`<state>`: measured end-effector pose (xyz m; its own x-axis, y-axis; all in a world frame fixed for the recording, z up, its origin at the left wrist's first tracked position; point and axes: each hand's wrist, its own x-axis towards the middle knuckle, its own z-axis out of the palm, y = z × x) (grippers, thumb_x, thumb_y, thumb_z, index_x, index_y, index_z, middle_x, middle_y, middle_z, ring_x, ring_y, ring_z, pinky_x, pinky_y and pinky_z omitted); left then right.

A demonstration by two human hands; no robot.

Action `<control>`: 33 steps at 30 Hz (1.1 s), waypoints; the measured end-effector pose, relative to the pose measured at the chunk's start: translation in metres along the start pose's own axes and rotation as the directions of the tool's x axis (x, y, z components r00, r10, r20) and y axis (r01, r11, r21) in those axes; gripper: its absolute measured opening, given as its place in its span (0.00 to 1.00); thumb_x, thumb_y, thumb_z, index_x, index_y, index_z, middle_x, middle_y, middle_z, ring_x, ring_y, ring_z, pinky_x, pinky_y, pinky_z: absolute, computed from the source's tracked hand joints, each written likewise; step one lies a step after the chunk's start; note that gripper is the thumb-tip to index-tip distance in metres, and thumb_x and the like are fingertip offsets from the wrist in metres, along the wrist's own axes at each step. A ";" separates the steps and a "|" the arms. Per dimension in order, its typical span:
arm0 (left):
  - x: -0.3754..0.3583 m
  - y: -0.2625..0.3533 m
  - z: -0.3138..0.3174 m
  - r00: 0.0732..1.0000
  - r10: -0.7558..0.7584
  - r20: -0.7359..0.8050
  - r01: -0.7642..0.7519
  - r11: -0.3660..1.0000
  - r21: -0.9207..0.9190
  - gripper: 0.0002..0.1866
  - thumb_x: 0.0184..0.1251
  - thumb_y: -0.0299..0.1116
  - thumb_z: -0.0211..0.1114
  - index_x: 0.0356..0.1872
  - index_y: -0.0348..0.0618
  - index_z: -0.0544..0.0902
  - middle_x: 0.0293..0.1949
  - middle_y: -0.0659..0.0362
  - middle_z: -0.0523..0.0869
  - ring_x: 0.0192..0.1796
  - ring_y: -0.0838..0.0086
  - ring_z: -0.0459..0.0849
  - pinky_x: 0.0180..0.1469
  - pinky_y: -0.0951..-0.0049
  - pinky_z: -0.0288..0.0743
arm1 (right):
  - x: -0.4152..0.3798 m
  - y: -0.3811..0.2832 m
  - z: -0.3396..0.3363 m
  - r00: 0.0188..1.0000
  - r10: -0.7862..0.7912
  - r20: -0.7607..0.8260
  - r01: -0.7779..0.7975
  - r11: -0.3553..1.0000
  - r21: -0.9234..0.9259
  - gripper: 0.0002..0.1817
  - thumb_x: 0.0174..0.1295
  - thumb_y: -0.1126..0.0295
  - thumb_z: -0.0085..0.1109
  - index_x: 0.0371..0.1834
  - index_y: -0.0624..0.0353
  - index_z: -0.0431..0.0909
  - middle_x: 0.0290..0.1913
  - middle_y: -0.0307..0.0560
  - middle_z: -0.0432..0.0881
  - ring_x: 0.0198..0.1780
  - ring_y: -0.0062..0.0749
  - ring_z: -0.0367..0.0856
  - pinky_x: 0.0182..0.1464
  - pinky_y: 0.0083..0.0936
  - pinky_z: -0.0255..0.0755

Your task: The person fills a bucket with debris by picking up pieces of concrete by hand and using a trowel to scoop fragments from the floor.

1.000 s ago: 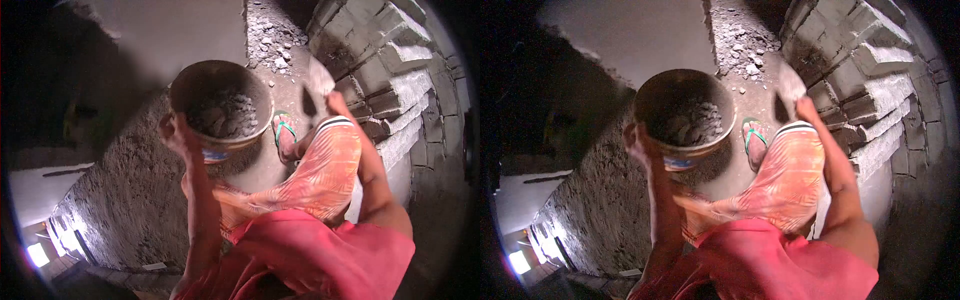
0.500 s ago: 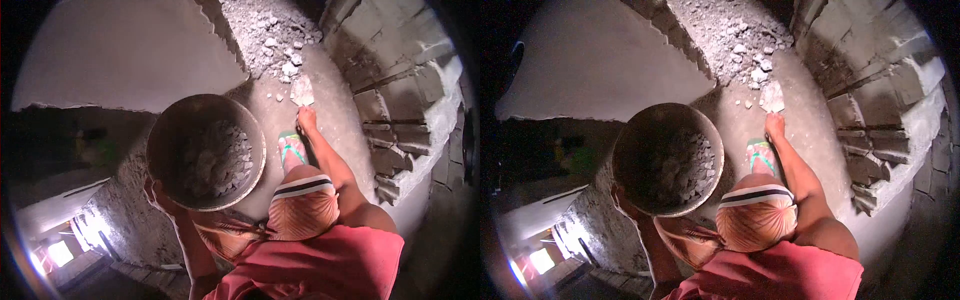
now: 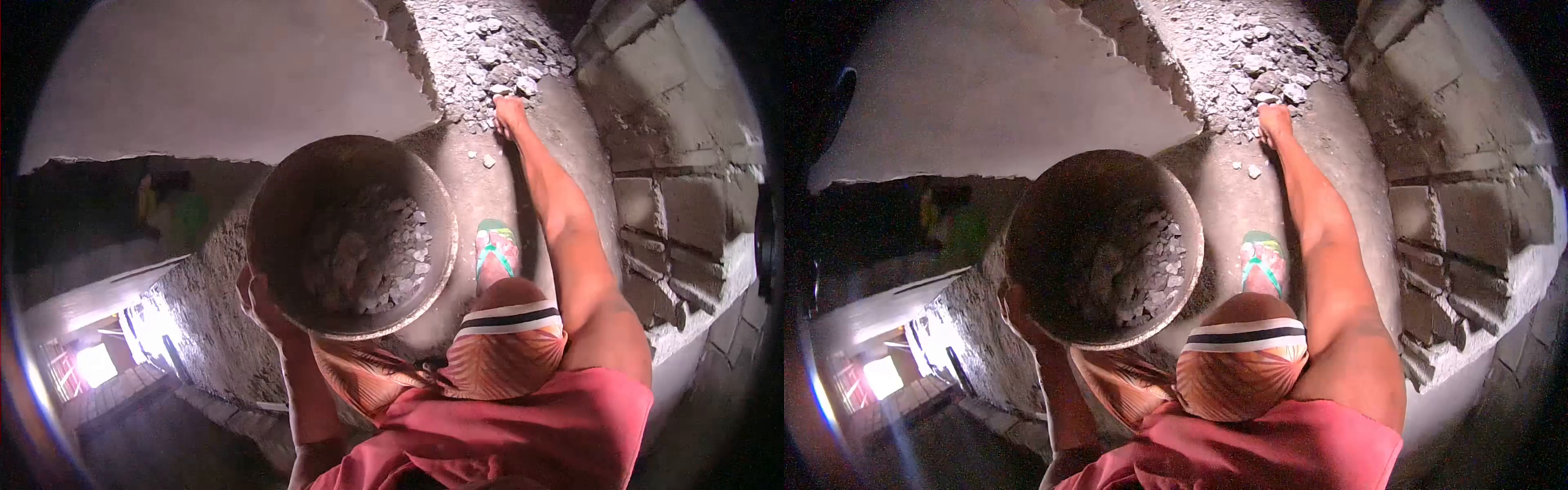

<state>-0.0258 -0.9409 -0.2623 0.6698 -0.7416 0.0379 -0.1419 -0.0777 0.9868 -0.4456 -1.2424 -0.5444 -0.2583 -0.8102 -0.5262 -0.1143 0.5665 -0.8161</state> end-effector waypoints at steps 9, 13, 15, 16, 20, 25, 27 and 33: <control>-0.009 0.011 0.029 0.998 0.019 -0.059 -0.018 1.000 0.012 0.15 0.61 0.35 0.59 0.46 0.38 0.80 0.39 0.59 0.82 0.42 0.71 0.78 0.49 0.69 0.73 | 0.009 0.047 0.008 0.955 -0.282 -0.089 0.295 0.896 0.331 0.13 0.69 0.62 0.50 0.27 0.53 0.71 0.13 0.39 0.67 0.09 0.27 0.63 0.10 0.30 0.53; -0.019 0.031 0.050 0.998 -0.007 -0.060 -0.001 0.991 -0.135 0.16 0.57 0.31 0.63 0.48 0.40 0.77 0.37 0.64 0.76 0.42 0.76 0.72 0.50 0.72 0.67 | -0.014 0.029 -0.006 0.989 -0.148 -0.019 0.145 0.924 0.353 0.12 0.69 0.61 0.49 0.28 0.52 0.71 0.14 0.37 0.65 0.09 0.25 0.62 0.10 0.29 0.53; -0.020 0.030 0.047 0.997 -0.028 -0.073 0.023 0.997 -0.069 0.17 0.58 0.31 0.63 0.49 0.39 0.76 0.37 0.63 0.77 0.42 0.76 0.73 0.51 0.71 0.67 | -0.020 0.025 -0.013 0.990 -0.141 -0.026 0.142 0.947 0.288 0.13 0.68 0.61 0.49 0.27 0.52 0.71 0.14 0.37 0.65 0.10 0.26 0.63 0.11 0.29 0.53; -0.021 0.031 0.046 0.997 -0.038 -0.071 0.033 0.997 -0.069 0.17 0.58 0.31 0.63 0.49 0.39 0.76 0.37 0.63 0.77 0.42 0.76 0.73 0.51 0.71 0.67 | -0.024 0.022 -0.017 0.989 -0.148 -0.018 0.147 0.951 0.271 0.13 0.68 0.60 0.49 0.27 0.52 0.71 0.14 0.37 0.65 0.10 0.25 0.63 0.11 0.29 0.53; -0.016 0.031 0.052 0.998 -0.019 -0.067 0.016 0.999 -0.049 0.18 0.58 0.32 0.64 0.49 0.39 0.77 0.37 0.62 0.78 0.42 0.76 0.73 0.51 0.71 0.68 | -0.040 0.006 -0.030 0.991 -0.130 -0.012 0.128 0.959 0.252 0.14 0.68 0.60 0.50 0.28 0.55 0.71 0.14 0.39 0.67 0.10 0.26 0.62 0.11 0.29 0.54; -0.014 0.031 0.059 0.996 0.064 -0.058 -0.065 0.998 -0.019 0.15 0.58 0.35 0.63 0.44 0.38 0.80 0.39 0.62 0.78 0.42 0.74 0.73 0.50 0.71 0.67 | -0.044 -0.010 -0.045 0.993 -0.108 -0.057 0.118 0.968 0.222 0.12 0.64 0.62 0.53 0.25 0.57 0.74 0.16 0.41 0.71 0.10 0.26 0.63 0.12 0.29 0.53; -0.009 0.023 0.055 0.997 0.051 -0.060 -0.048 0.997 0.052 0.16 0.58 0.35 0.64 0.45 0.38 0.80 0.38 0.63 0.77 0.41 0.75 0.72 0.50 0.71 0.66 | -0.043 -0.014 -0.052 0.994 -0.105 -0.023 0.107 0.977 0.185 0.10 0.66 0.62 0.51 0.29 0.52 0.73 0.15 0.36 0.67 0.11 0.23 0.63 0.12 0.27 0.55; -0.013 0.033 0.065 0.995 0.016 -0.102 -0.025 0.995 -0.093 0.16 0.59 0.29 0.65 0.48 0.38 0.77 0.34 0.65 0.76 0.38 0.77 0.72 0.46 0.75 0.68 | -0.056 -0.028 -0.078 0.988 -0.157 0.004 0.156 0.985 0.070 0.14 0.66 0.59 0.52 0.26 0.54 0.75 0.18 0.38 0.73 0.12 0.23 0.64 0.14 0.25 0.56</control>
<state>-0.0860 -0.9772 -0.2403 0.7381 -0.6712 0.0693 -0.0905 0.0034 0.9959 -0.5029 -1.2011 -0.4737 -0.2329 -0.8897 -0.3926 -0.0856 0.4209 -0.9031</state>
